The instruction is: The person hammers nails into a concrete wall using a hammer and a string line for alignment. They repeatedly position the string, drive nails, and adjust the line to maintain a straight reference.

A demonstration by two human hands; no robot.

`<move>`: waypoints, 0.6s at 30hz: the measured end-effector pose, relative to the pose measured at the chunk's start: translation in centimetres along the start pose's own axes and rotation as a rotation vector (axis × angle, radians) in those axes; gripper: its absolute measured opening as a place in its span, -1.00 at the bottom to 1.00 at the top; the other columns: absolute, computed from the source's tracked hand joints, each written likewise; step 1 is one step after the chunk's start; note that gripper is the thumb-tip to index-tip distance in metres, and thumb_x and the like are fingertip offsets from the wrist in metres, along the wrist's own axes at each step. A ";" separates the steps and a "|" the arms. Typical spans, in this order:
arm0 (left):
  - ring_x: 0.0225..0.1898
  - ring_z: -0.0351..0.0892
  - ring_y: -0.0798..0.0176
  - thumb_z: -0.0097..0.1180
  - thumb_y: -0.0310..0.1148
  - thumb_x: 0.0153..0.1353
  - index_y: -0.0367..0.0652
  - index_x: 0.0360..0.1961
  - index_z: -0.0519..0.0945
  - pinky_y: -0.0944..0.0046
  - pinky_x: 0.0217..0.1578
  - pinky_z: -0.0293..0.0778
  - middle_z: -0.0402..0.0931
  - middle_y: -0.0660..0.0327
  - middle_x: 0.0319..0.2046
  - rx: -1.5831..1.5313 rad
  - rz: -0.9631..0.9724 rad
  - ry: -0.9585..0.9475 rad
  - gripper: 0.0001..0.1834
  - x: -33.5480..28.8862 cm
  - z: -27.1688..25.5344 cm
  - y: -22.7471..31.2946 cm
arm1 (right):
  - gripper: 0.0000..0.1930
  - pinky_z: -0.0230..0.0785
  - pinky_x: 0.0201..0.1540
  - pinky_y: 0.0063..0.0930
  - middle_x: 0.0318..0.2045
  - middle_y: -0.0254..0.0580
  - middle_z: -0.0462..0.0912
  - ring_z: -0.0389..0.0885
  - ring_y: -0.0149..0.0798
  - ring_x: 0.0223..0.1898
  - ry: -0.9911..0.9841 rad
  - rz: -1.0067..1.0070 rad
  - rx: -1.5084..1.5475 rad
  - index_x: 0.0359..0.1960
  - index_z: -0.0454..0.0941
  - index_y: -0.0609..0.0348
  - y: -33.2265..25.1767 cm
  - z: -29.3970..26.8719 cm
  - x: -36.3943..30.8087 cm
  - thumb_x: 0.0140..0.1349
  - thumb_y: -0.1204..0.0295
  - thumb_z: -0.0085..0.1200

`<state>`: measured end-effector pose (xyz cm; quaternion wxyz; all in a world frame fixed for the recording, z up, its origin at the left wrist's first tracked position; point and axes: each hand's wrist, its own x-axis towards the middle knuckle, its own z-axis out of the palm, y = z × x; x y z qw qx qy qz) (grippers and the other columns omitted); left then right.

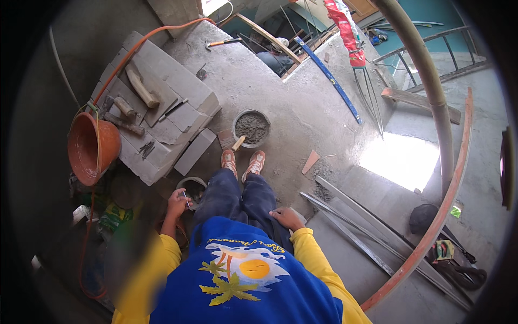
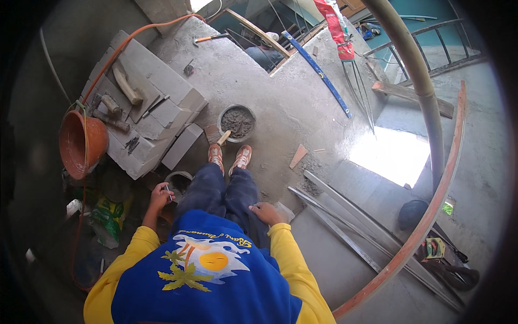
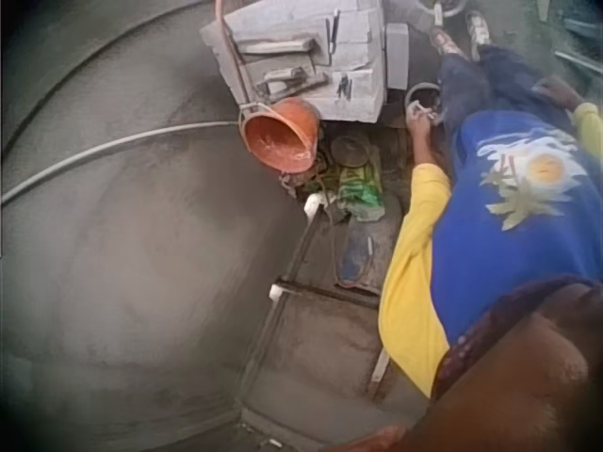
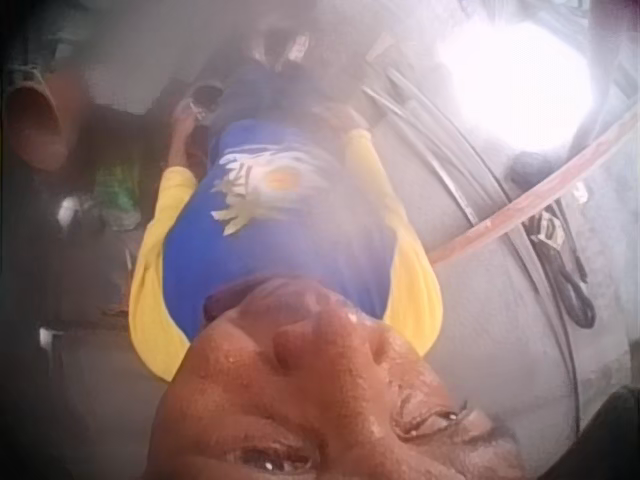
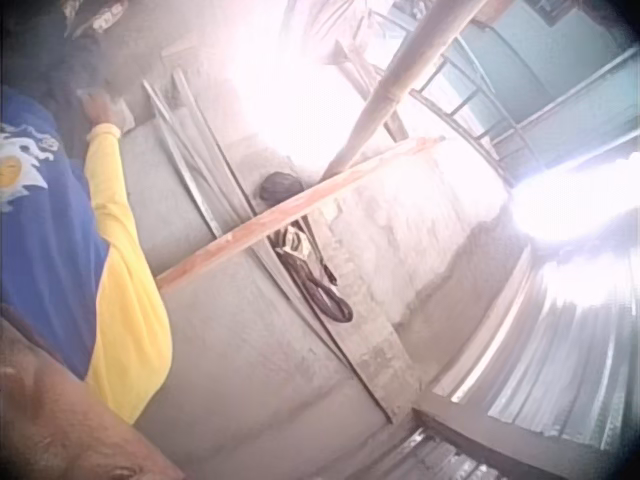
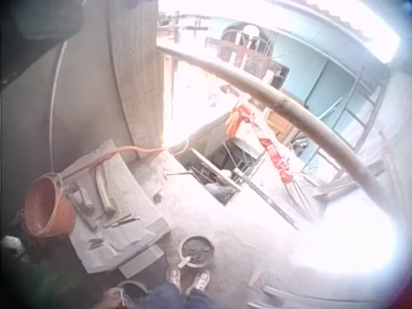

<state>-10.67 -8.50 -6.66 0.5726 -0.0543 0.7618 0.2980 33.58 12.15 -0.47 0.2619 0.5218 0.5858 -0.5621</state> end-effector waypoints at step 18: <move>-0.36 0.67 0.34 0.05 -0.54 0.39 -0.06 0.17 0.53 0.25 -0.34 0.63 0.66 0.20 -0.30 -0.002 0.041 -0.013 -0.64 -0.6 0.6 3.7 | -0.45 0.45 0.06 0.01 -0.11 0.26 0.72 0.69 0.21 0.00 0.081 0.062 0.001 -0.09 0.67 0.24 -0.5 0.9 0.5 0.32 -0.09 0.15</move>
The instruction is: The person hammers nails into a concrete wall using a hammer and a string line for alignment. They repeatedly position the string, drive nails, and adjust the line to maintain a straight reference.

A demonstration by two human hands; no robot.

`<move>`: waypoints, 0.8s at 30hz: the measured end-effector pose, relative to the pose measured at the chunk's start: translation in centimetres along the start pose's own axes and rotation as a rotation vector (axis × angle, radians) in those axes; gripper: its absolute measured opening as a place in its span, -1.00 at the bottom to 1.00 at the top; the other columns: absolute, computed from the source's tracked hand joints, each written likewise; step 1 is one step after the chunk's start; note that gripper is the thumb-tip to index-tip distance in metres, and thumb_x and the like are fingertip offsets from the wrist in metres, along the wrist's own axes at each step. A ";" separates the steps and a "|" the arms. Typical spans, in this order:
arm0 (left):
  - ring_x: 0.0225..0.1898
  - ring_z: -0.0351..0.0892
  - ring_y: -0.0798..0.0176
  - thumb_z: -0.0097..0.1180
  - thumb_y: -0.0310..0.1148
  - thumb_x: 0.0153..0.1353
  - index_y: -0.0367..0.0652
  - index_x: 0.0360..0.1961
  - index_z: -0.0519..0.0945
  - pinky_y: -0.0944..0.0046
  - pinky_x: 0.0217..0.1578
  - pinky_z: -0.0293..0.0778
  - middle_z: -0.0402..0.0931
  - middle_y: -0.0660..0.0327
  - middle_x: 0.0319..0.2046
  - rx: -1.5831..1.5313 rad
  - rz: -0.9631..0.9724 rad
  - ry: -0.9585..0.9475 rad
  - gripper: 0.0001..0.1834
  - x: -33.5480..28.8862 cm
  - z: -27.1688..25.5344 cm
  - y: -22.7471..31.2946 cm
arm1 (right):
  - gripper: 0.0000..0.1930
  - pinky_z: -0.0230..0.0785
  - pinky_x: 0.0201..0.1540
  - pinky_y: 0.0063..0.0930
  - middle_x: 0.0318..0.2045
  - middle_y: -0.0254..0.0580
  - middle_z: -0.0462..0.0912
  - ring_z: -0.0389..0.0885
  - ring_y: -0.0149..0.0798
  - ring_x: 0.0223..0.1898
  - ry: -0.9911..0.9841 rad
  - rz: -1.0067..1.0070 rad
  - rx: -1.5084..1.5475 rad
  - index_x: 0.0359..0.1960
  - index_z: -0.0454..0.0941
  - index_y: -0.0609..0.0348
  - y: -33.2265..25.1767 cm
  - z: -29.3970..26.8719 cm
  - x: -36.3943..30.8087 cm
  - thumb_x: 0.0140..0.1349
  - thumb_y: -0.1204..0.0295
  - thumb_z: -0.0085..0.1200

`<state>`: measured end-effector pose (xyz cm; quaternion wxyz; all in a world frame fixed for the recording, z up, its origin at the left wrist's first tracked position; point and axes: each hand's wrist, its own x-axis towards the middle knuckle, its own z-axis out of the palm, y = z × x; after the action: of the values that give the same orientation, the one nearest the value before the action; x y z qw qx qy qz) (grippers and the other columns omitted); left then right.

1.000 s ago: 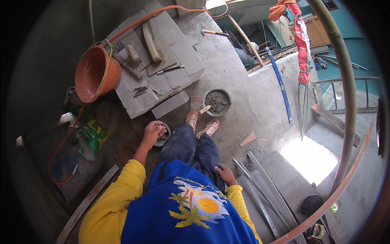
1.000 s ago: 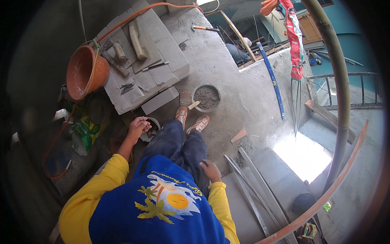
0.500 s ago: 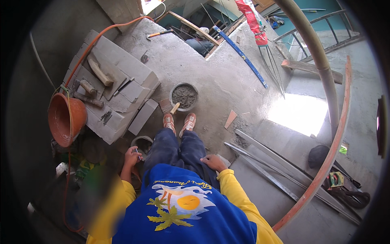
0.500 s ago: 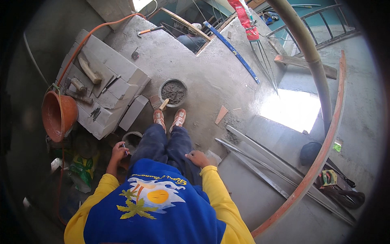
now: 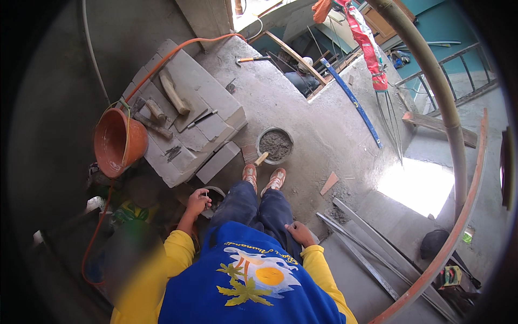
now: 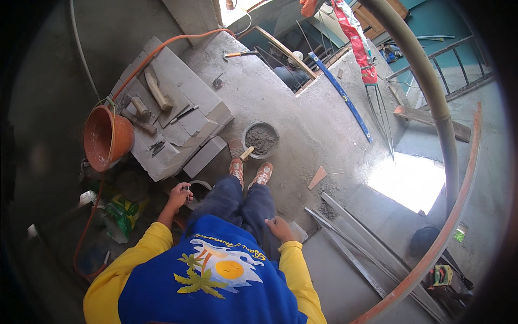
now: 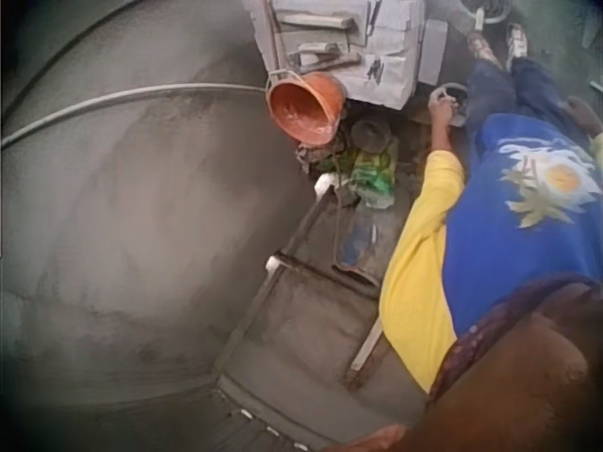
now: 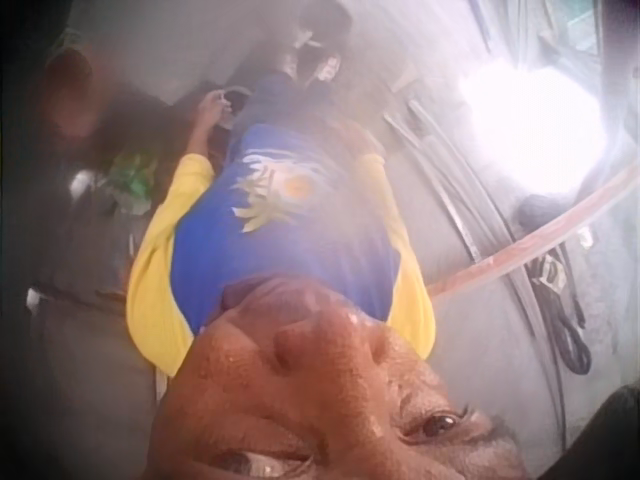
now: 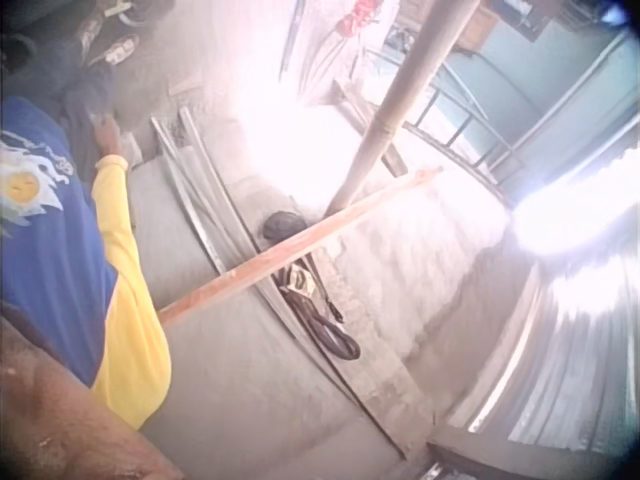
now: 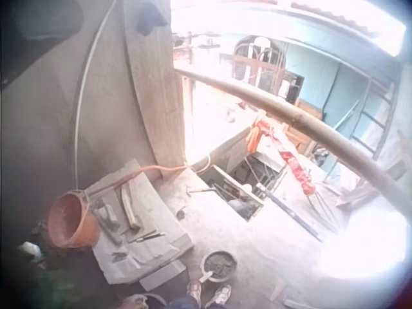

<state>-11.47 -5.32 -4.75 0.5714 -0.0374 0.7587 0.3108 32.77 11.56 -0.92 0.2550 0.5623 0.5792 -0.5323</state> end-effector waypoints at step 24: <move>-0.35 0.67 0.31 -0.05 -0.54 0.38 -0.07 0.20 0.52 0.25 -0.33 0.66 0.66 0.17 -0.23 0.079 -0.021 -0.012 -0.61 0.0 -0.1 -0.4 | -0.41 0.37 0.32 -0.12 0.17 0.15 0.65 0.58 0.17 0.25 0.037 -0.147 0.075 0.18 0.63 0.21 2.3 1.3 0.3 0.38 -0.05 0.11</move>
<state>-11.36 -5.73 -4.90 0.5802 -0.0207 0.7665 0.2748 34.42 10.09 -2.37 0.1832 0.5373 0.6030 -0.5605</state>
